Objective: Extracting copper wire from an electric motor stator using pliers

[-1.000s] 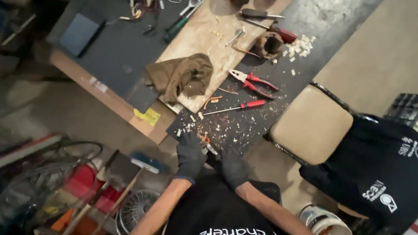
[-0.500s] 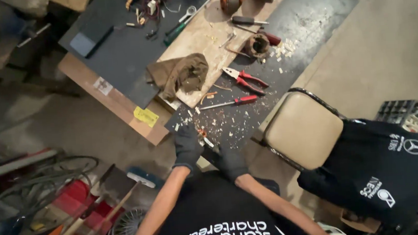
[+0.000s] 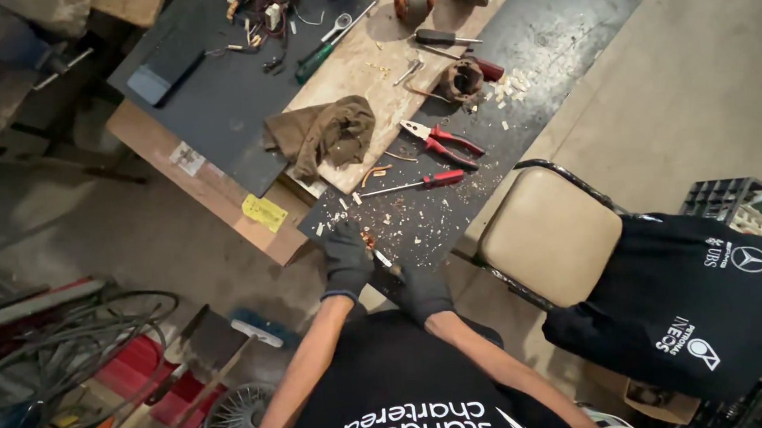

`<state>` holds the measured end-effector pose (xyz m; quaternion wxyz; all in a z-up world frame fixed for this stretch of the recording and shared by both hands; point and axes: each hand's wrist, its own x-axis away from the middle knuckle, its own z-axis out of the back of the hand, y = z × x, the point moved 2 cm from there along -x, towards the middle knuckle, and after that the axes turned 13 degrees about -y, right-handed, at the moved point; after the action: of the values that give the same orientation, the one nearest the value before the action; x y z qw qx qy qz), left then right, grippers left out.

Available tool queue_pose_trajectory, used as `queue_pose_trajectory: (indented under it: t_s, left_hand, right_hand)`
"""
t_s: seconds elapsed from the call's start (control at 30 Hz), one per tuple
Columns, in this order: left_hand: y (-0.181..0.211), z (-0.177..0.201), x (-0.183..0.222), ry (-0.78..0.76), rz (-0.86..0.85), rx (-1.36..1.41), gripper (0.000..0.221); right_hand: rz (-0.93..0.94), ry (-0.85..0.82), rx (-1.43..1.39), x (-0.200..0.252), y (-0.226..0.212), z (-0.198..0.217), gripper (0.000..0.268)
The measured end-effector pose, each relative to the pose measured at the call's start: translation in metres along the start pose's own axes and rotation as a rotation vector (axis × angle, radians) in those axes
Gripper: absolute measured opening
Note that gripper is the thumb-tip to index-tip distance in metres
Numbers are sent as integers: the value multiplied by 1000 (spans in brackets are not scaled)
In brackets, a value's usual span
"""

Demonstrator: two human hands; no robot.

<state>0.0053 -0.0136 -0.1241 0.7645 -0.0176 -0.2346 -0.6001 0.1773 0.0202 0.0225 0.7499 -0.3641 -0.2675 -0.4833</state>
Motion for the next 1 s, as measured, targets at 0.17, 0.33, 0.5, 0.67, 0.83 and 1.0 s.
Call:
queue_pose_trajectory:
  t_s: [0.17, 0.33, 0.5, 0.67, 0.83, 1.0]
  left_hand:
    - [7, 23, 8, -106, 75, 7, 85]
    - [10, 23, 10, -137, 90, 34, 81]
    - [11, 40, 9, -193, 97, -43, 89]
    - [24, 76, 27, -49, 39, -90, 76]
    - [13, 45, 17, 22, 27, -52, 74]
    - [18, 48, 15, -7, 74, -15, 68]
  right_hand:
    - [-46, -148, -56, 12, -14, 15, 54]
    - [-23, -151, -35, -3, -11, 4, 52]
    - [-7, -167, -96, -1, -15, 5, 51]
    - [26, -101, -162, -4, -6, -2, 52]
    - [39, -77, -87, 3, -16, 0, 48]
    - [56, -113, -151, 8, -6, -8, 56]
